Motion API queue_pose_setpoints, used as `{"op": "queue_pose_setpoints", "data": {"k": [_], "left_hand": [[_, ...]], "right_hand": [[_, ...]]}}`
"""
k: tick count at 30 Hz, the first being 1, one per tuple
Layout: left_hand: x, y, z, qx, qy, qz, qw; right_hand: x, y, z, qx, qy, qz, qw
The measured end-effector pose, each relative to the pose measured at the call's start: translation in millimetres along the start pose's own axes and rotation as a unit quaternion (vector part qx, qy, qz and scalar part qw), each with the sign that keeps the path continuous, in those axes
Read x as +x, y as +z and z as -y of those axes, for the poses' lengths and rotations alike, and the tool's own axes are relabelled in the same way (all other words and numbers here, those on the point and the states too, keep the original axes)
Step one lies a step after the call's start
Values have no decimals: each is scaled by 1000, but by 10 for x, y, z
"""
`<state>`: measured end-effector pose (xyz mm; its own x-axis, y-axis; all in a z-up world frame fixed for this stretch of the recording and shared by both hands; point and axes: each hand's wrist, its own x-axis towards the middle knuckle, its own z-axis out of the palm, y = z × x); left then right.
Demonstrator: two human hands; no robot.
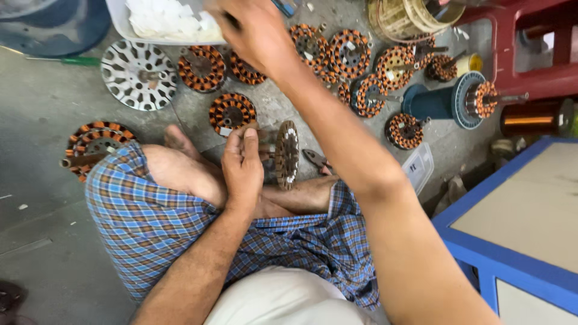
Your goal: The person sits on the floor and assembles motor stators by inserting small white insulating pieces into the slots of copper-wound stator cores. They repeatedly pick up insulators from a nearby container and press them into place on the stator held in their hands.
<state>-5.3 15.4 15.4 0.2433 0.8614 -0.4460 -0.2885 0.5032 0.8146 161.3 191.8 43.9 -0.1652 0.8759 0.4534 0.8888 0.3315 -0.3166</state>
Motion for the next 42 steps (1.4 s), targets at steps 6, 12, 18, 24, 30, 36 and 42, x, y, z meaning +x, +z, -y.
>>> {"op": "queue_pose_setpoints", "data": {"k": [6,12,18,24,30,36,42], "left_hand": [[-19,-58,-121,-175,-62,96,978],[-75,-94,34,-137,-206,242,938],[-64,-144,178,-24,-141,246,959],[-184,-178,170,102,-37,275,955],[-246,-164,72,215,-55,301,927],[-238,-136,99,102,-119,277,948],[-219,-144,161,76,-87,329,937]], "right_hand": [[-1113,-1149,845,134,100,24,986],[-2028,-1244,1055,198,183,-23,963],[-2487,-987,1169,464,400,-104,784],[-2710,-867,1174,479,443,-103,751],[-2806,-829,1130,409,456,-70,787],[-2824,-804,1124,352,459,-60,813],[-2806,-813,1199,399,441,-79,800]]}}
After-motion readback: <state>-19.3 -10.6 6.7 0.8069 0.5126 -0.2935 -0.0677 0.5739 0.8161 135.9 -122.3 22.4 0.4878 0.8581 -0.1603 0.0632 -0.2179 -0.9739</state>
